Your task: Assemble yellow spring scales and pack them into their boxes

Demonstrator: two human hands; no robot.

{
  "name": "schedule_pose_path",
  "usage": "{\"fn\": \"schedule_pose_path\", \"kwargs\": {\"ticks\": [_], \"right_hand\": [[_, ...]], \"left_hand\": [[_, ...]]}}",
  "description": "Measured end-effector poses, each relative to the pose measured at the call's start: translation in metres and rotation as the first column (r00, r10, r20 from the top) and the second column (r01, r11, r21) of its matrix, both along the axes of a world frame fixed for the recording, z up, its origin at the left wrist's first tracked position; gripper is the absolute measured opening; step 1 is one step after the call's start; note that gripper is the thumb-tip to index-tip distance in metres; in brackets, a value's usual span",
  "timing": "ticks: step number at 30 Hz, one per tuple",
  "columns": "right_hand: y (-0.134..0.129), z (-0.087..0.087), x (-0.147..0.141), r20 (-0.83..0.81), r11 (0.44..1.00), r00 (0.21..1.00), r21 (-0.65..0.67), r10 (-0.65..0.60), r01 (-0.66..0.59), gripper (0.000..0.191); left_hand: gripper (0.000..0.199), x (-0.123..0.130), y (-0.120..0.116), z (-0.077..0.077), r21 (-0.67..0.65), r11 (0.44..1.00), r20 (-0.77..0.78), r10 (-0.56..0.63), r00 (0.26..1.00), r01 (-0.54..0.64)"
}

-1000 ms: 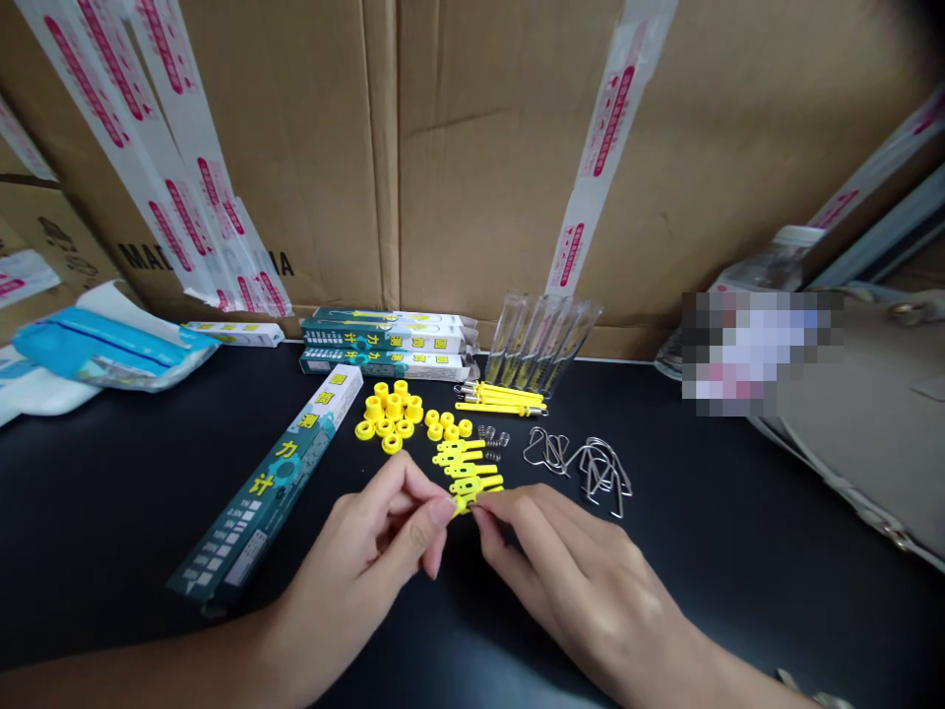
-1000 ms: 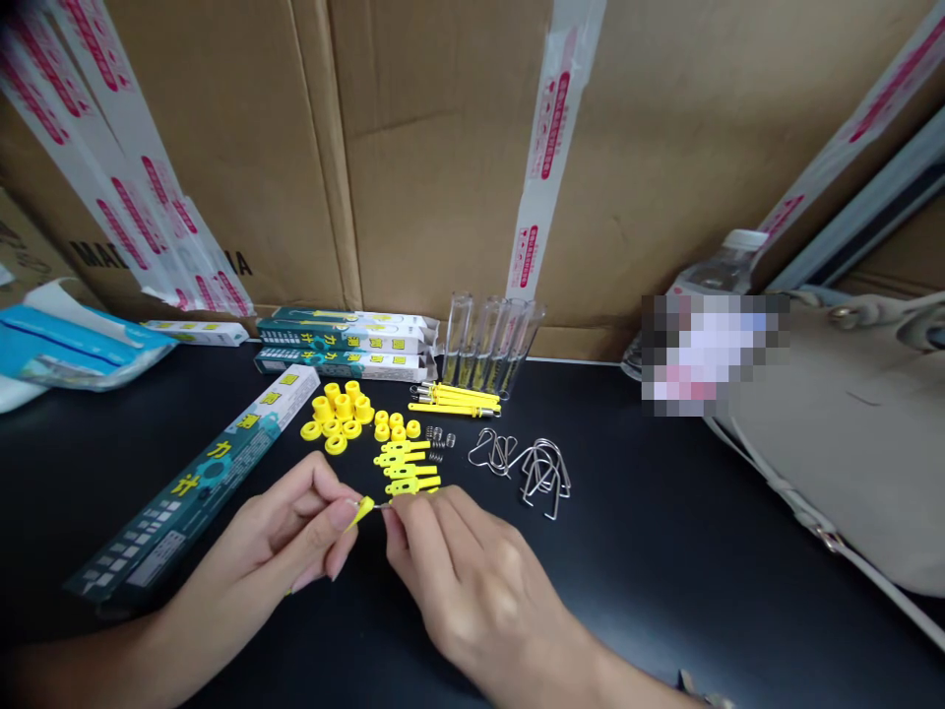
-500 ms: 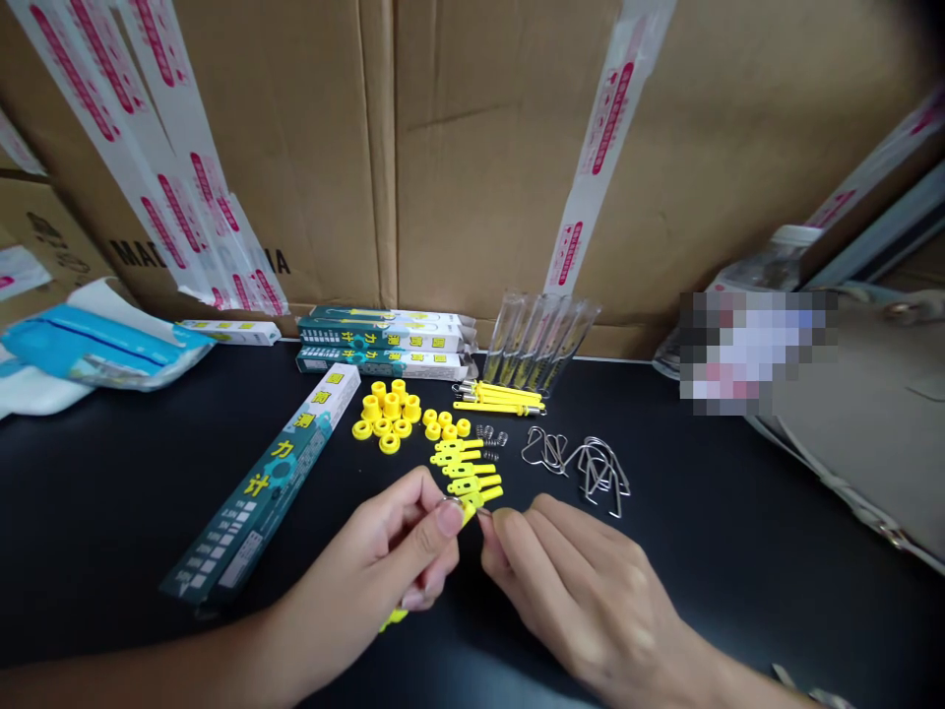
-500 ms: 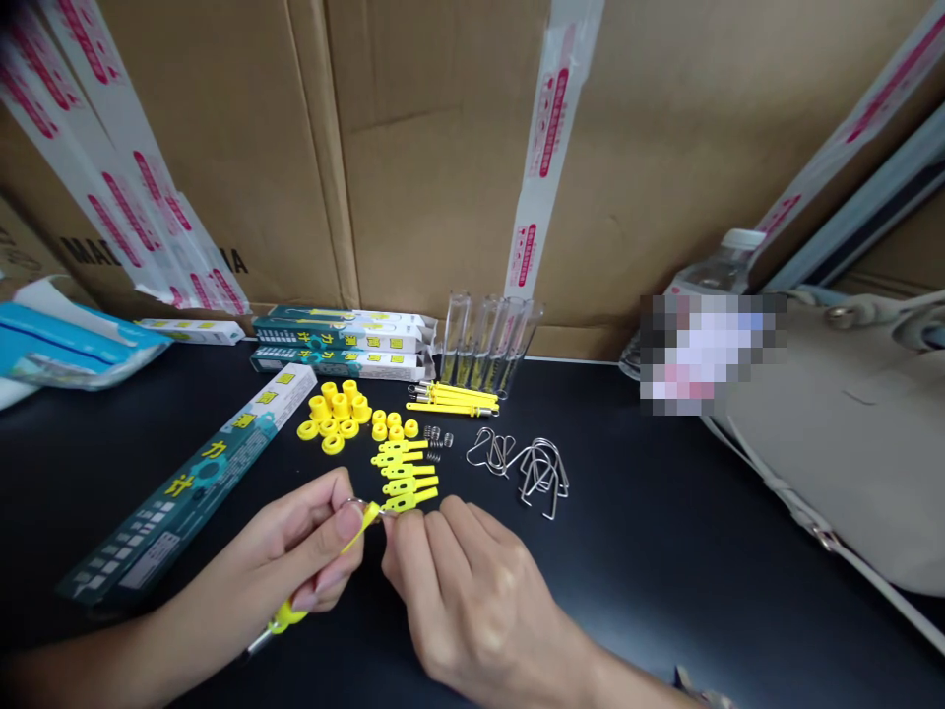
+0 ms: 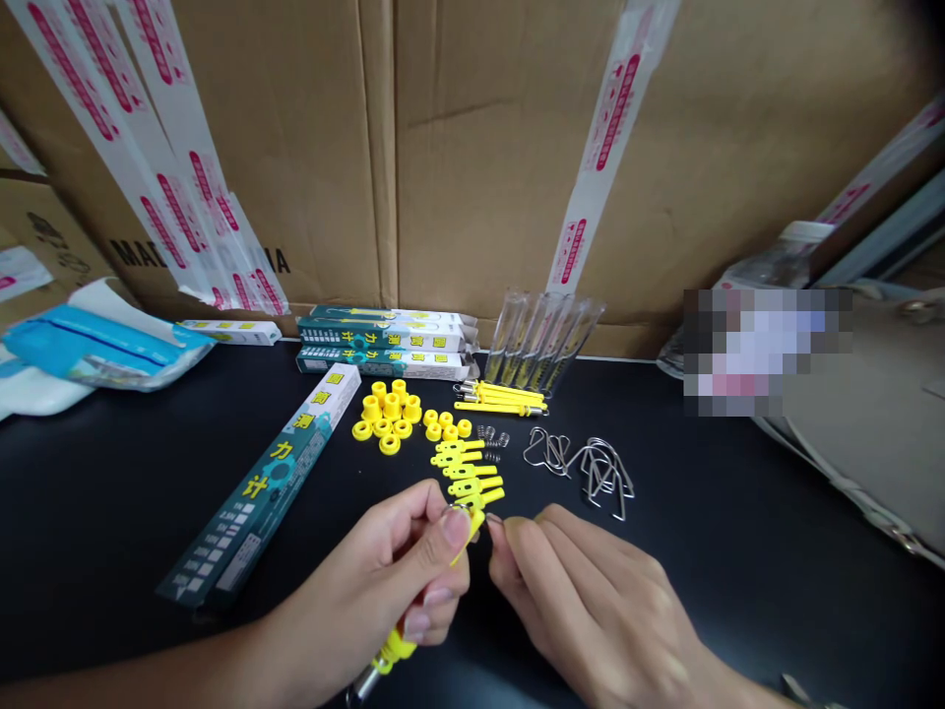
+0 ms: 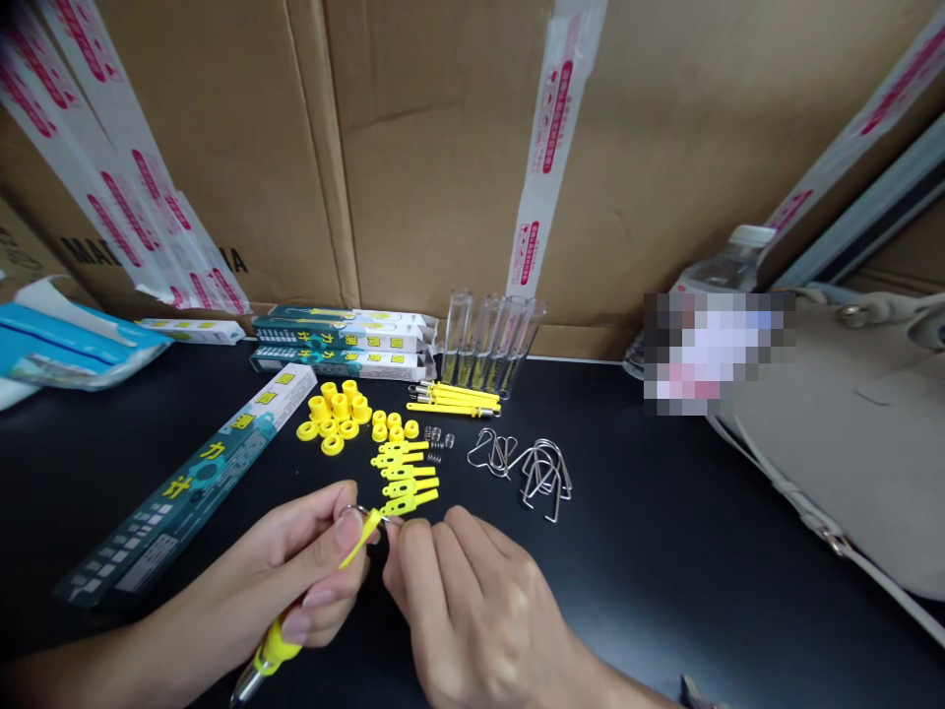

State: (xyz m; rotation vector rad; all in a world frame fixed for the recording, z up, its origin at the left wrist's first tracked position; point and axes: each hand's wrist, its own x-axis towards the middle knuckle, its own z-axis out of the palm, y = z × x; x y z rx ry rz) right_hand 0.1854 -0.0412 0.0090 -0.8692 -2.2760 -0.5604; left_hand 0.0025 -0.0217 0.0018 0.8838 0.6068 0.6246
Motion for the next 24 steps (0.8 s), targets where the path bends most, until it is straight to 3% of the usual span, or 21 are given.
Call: {"fn": "schedule_pose_path", "kwargs": {"ticks": [14, 24], "right_hand": [[-0.0046, -0.0010, -0.0005, -0.019, 0.998, 1.000, -0.066, -0.017, 0.016, 0.045], [-0.0060, -0.0040, 0.0038, 0.046, 0.990, 0.999, -0.138, 0.004, 0.003, 0.042]], "left_hand": [[0.041, 0.0009, -0.0022, 0.0014, -0.030, 0.999, 0.014, 0.016, 1.000, -0.016], [0.042, 0.0010, -0.0026, -0.0021, 0.023, 0.999, -0.028, 0.026, 0.999, -0.025]]}}
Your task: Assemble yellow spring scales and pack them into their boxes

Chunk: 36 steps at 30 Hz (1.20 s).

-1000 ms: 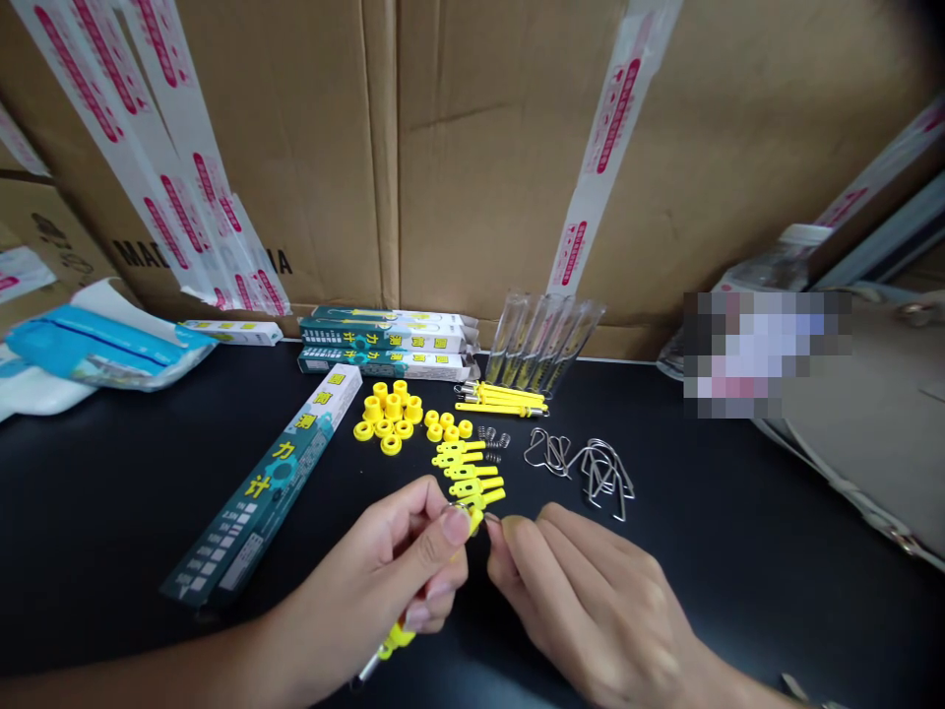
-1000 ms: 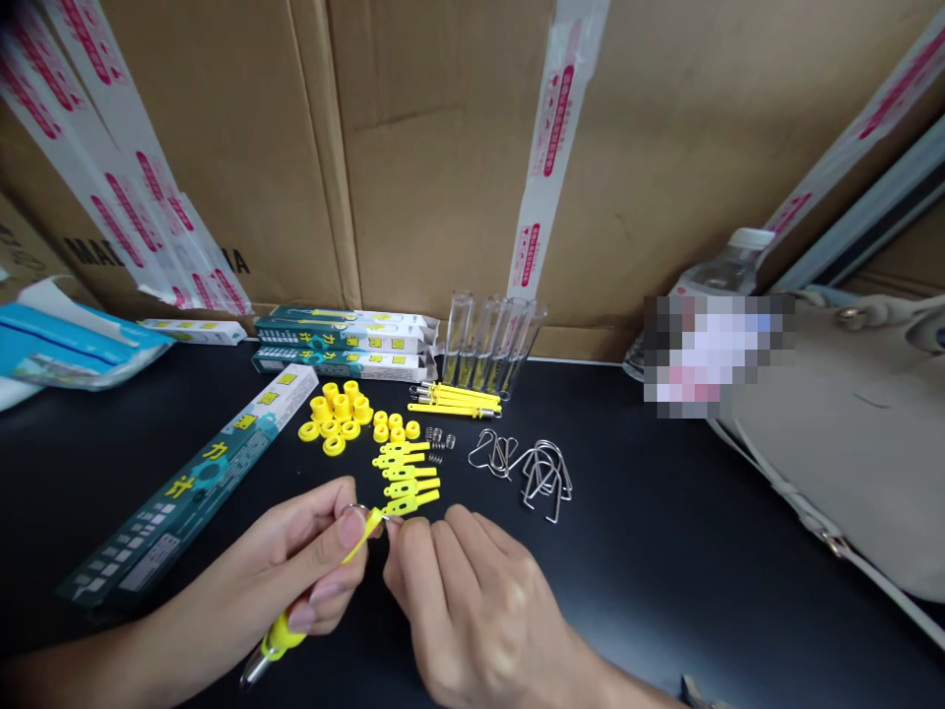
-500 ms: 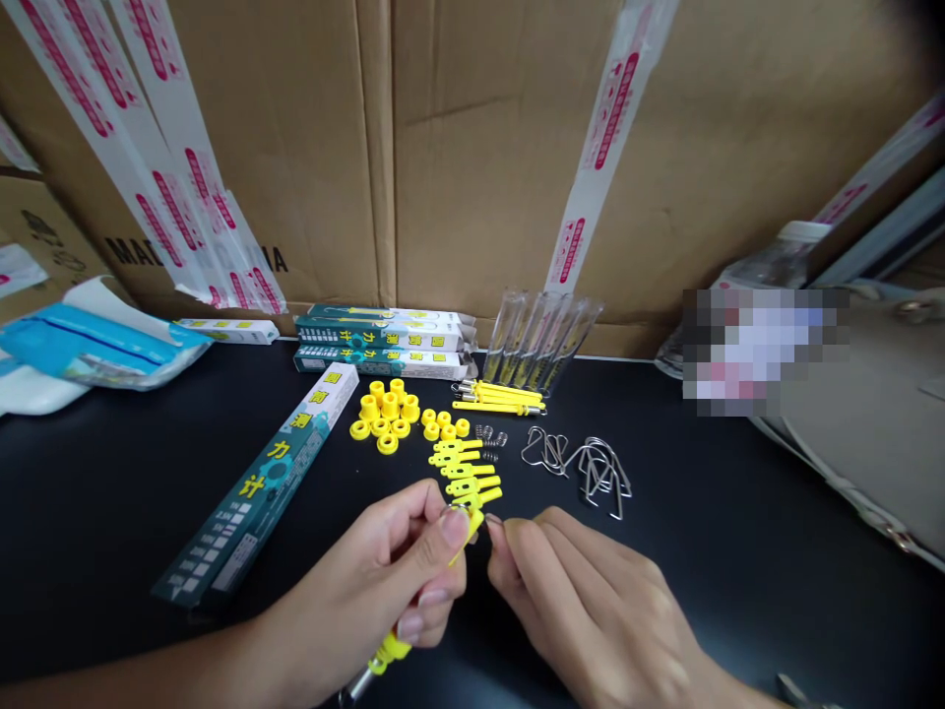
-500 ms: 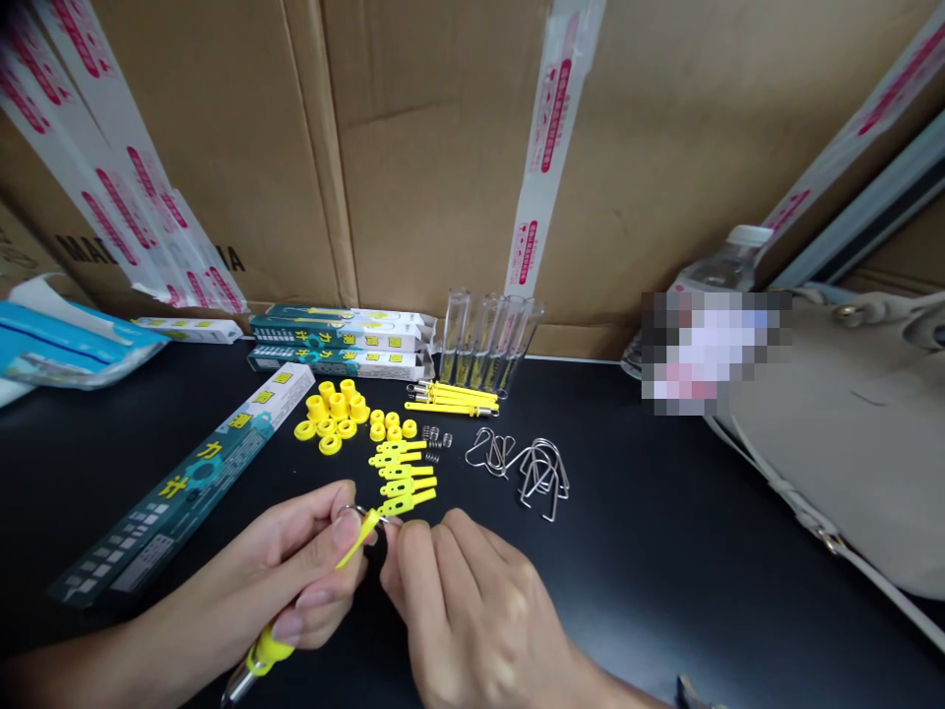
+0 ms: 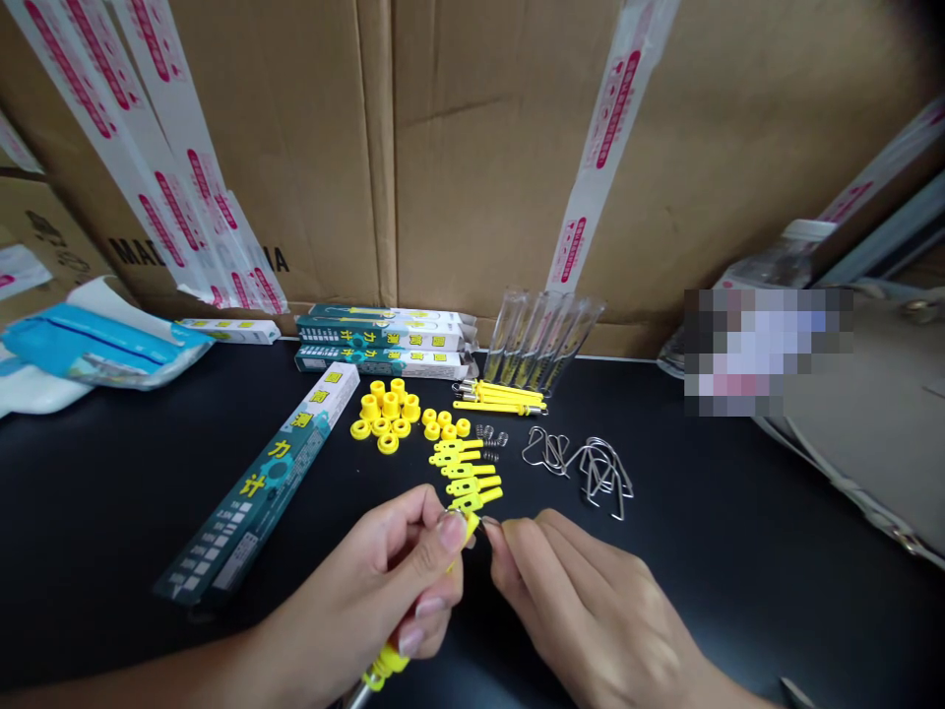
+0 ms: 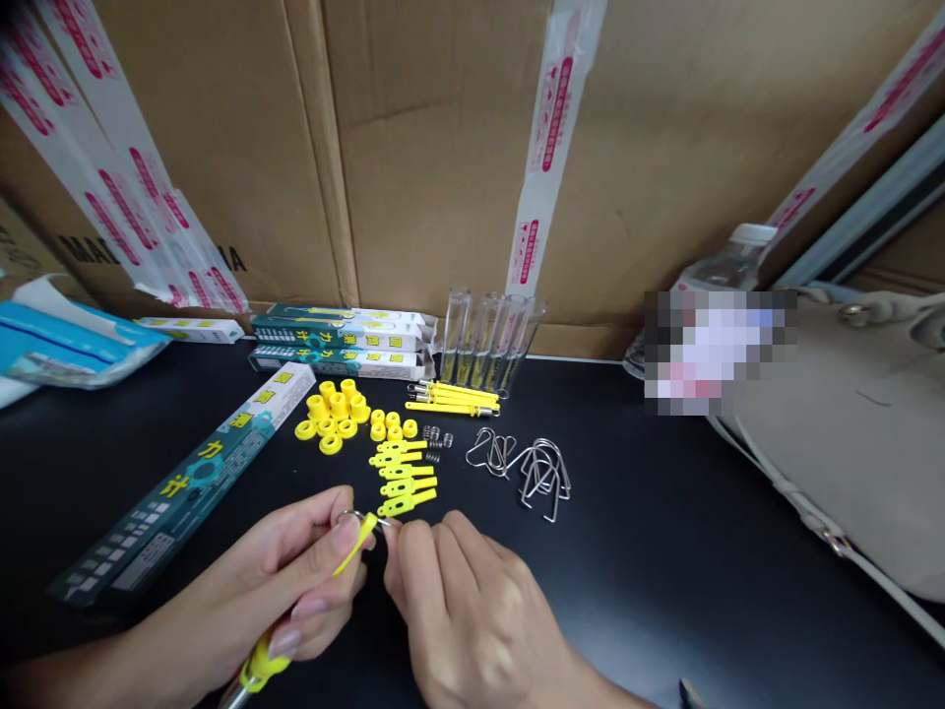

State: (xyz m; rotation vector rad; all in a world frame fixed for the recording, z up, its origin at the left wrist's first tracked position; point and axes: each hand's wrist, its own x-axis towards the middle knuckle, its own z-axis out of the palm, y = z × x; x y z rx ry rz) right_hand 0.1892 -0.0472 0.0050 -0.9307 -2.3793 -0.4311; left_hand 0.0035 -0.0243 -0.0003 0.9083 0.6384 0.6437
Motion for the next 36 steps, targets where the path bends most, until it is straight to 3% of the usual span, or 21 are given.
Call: {"fn": "schedule_pose_path", "kwargs": {"ticks": [13, 18, 28, 36], "right_hand": [[-0.0019, -0.0016, -0.0046, -0.089, 1.000, 0.996, -0.013, -0.012, 0.011, 0.045], [-0.0042, 0.0049, -0.0010, 0.033, 0.997, 0.999, -0.077, 0.016, -0.014, 0.043], [-0.0031, -0.0005, -0.0044, -0.042, 0.999, 0.999, -0.038, 0.013, -0.015, 0.045], [-0.0024, -0.0035, -0.0052, -0.121, 0.998, 0.992, -0.054, -0.022, 0.015, 0.046]], "left_hand": [[0.032, 0.0008, -0.0040, -0.0019, -0.077, 0.996, 0.123, -0.031, 0.992, 0.041], [0.035, 0.0003, -0.0067, -0.0019, -0.114, 0.993, 0.126, -0.009, 0.992, 0.023], [0.031, -0.0048, -0.0048, -0.0066, -0.089, 0.993, 0.122, -0.062, 0.991, 0.073], [0.038, -0.0016, -0.0020, 0.0029, -0.049, 0.997, 0.083, -0.061, 0.995, 0.066]]}}
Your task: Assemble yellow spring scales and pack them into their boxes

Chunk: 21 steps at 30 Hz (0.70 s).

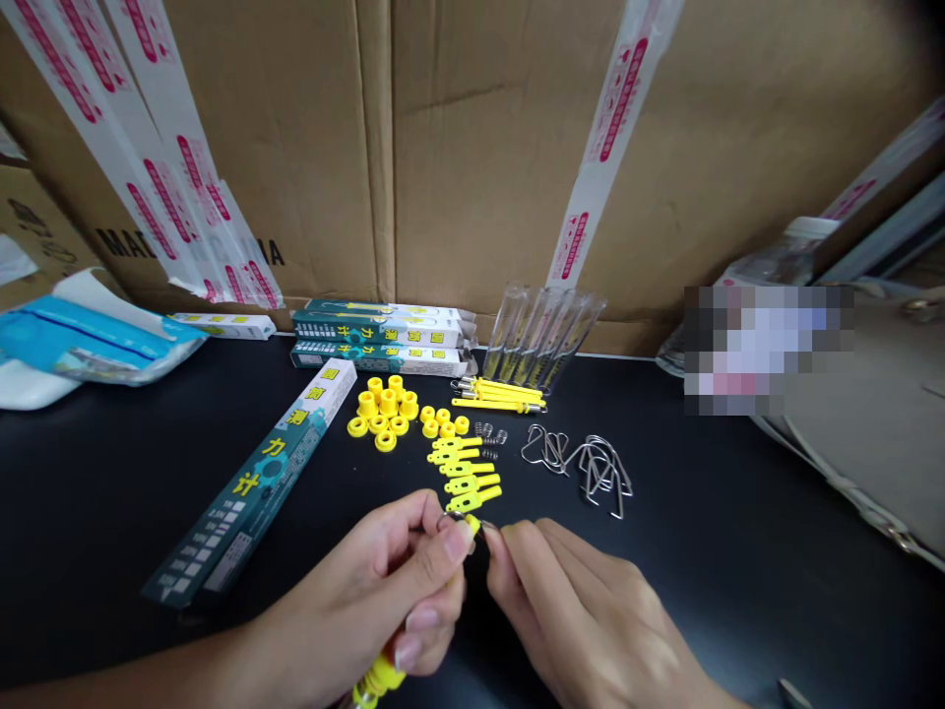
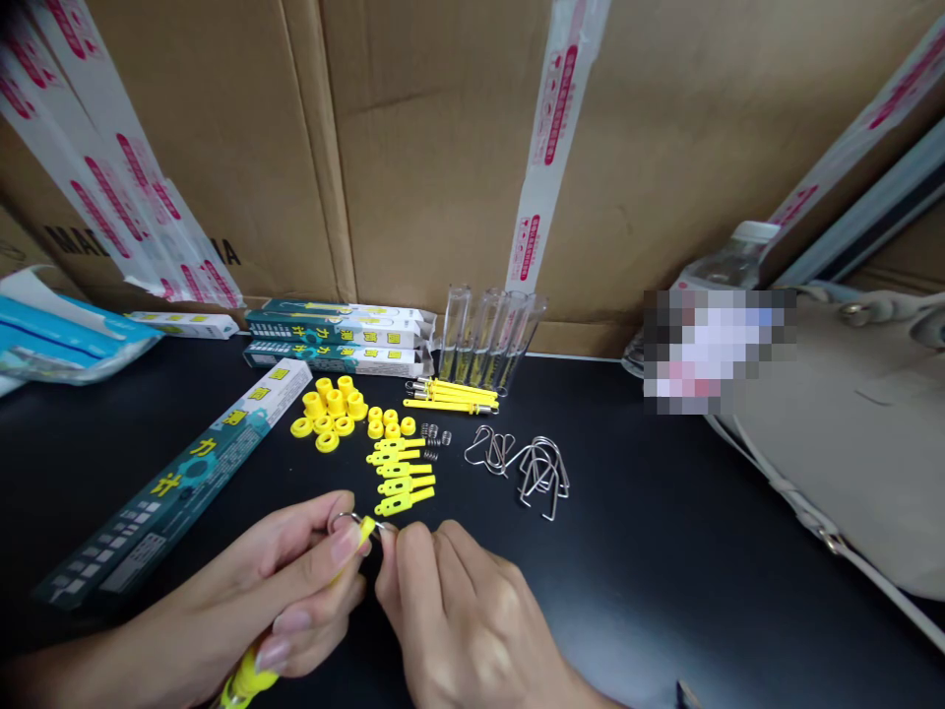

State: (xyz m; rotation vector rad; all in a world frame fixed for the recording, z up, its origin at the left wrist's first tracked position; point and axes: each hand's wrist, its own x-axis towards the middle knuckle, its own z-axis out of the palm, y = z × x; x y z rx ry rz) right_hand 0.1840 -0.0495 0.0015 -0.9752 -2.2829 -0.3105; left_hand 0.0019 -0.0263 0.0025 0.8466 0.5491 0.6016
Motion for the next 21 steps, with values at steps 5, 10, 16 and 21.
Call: {"fn": "schedule_pose_path", "kwargs": {"ticks": [5, 10, 16, 21], "right_hand": [[0.0004, -0.0015, 0.0002, 0.012, 0.999, 1.000, -0.050, -0.008, 0.009, 0.046], [0.0000, -0.0004, 0.0004, 0.034, 0.999, 0.999, -0.044, 0.014, -0.012, 0.046], [0.0007, 0.0004, -0.0004, 0.019, 0.999, 1.000, -0.043, 0.011, -0.010, 0.046], [-0.0013, -0.0023, 0.0005, 0.015, 0.997, 1.000, -0.068, -0.023, 0.024, 0.045]], "left_hand": [[0.041, -0.0002, 0.0019, 0.0018, 0.038, 0.999, -0.047, 0.008, 0.999, -0.006], [0.038, -0.0020, 0.0010, -0.0016, 0.021, 1.000, -0.014, -0.016, 1.000, 0.016], [0.036, -0.0020, 0.0000, -0.0019, 0.016, 0.999, -0.008, -0.029, 1.000, 0.030], [0.039, 0.0006, 0.0006, 0.0021, 0.015, 1.000, 0.014, -0.027, 1.000, 0.026]]}}
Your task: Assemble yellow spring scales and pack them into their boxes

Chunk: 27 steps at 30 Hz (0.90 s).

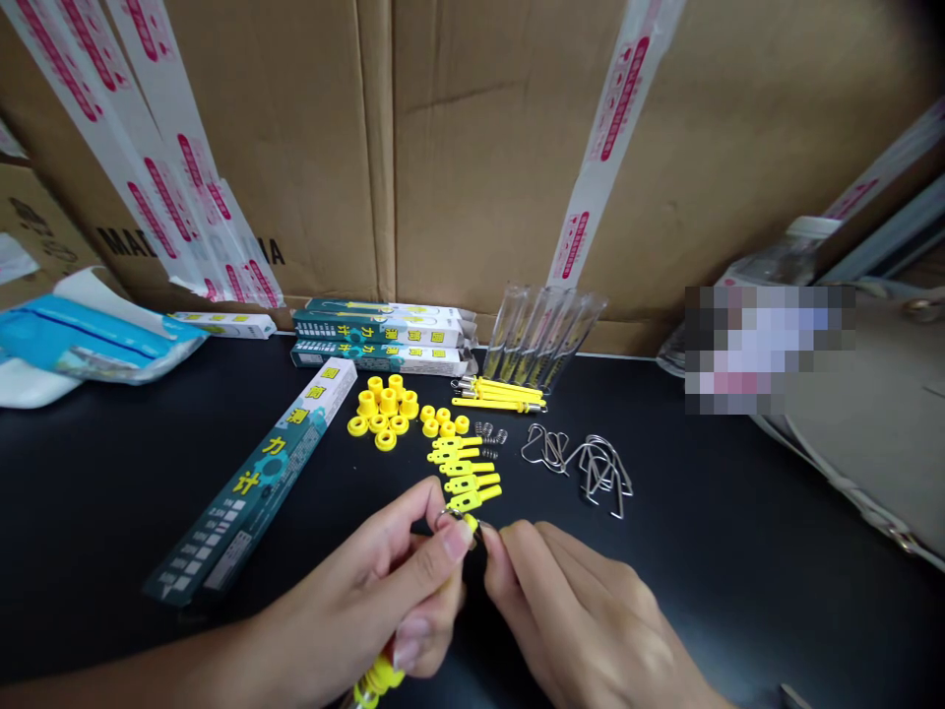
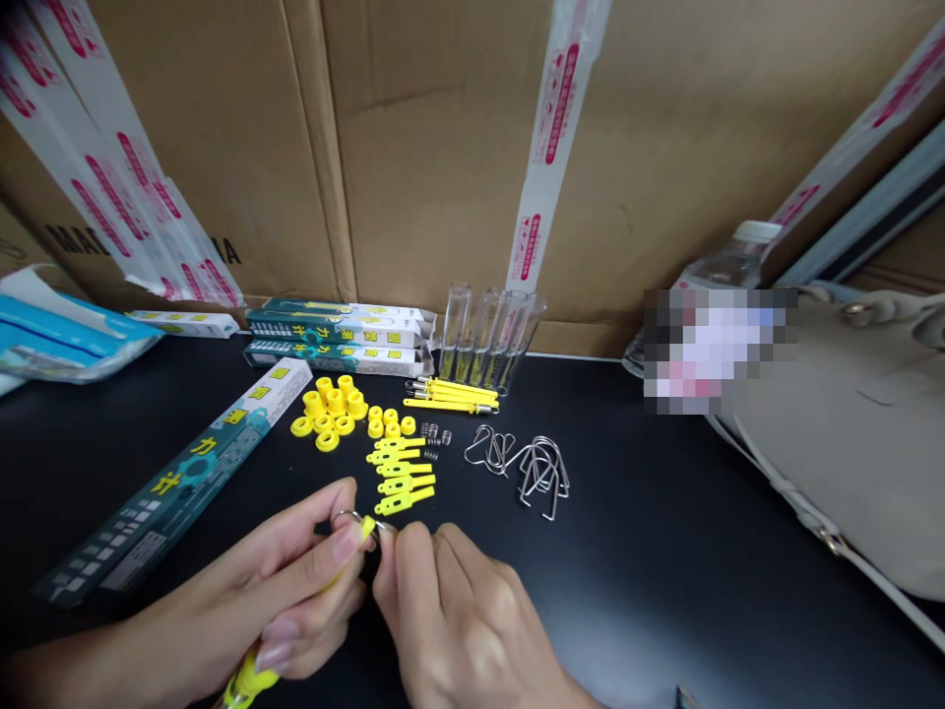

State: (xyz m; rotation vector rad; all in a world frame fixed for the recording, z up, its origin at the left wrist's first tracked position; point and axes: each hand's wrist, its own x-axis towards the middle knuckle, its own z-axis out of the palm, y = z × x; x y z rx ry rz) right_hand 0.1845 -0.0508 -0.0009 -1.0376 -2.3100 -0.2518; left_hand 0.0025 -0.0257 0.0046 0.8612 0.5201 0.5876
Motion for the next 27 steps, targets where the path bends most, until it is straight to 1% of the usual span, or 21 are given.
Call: {"fn": "schedule_pose_path", "kwargs": {"ticks": [3, 7, 11, 13, 16, 19, 22, 25, 27], "right_hand": [[-0.002, 0.000, -0.001, 0.010, 0.999, 1.000, -0.031, -0.012, 0.012, 0.044], [-0.003, 0.001, -0.002, 0.008, 1.000, 1.000, -0.026, -0.012, 0.012, 0.044], [-0.003, 0.003, 0.000, 0.045, 0.999, 0.999, -0.033, 0.005, -0.003, 0.043], [-0.002, 0.005, 0.001, 0.063, 0.999, 0.998, -0.043, 0.025, -0.022, 0.042], [-0.001, 0.008, 0.001, 0.061, 0.994, 0.997, -0.100, 0.046, -0.040, 0.044], [0.001, 0.010, 0.001, 0.033, 0.987, 0.998, -0.153, 0.047, -0.041, 0.045], [0.003, 0.009, 0.000, -0.003, 0.988, 1.000, -0.151, 0.027, -0.027, 0.042], [0.004, 0.006, 0.000, -0.047, 0.989, 0.999, -0.148, -0.006, -0.001, 0.037], [0.004, 0.003, 0.000, -0.083, 0.986, 0.997, -0.168, -0.008, -0.006, 0.034]], "left_hand": [[0.036, 0.000, 0.000, -0.002, -0.015, 1.000, 0.023, 0.004, 1.000, -0.004], [0.031, -0.002, -0.001, -0.007, -0.057, 0.998, 0.043, 0.009, 0.999, -0.006], [0.033, -0.002, -0.004, -0.004, -0.085, 0.996, 0.018, 0.006, 1.000, -0.004], [0.035, -0.001, -0.006, -0.001, -0.115, 0.993, -0.014, 0.026, 1.000, -0.027], [0.037, -0.002, -0.007, -0.001, -0.139, 0.988, -0.036, 0.064, 0.997, -0.068], [0.037, -0.003, -0.003, -0.006, -0.117, 0.992, -0.029, 0.052, 0.998, -0.055], [0.036, -0.003, 0.002, -0.009, -0.079, 0.997, -0.020, 0.023, 1.000, -0.025], [0.038, -0.002, 0.006, -0.008, -0.055, 0.998, -0.027, 0.028, 0.999, -0.030], [0.039, -0.001, 0.006, -0.009, -0.043, 0.998, -0.036, 0.042, 0.998, -0.043]]}}
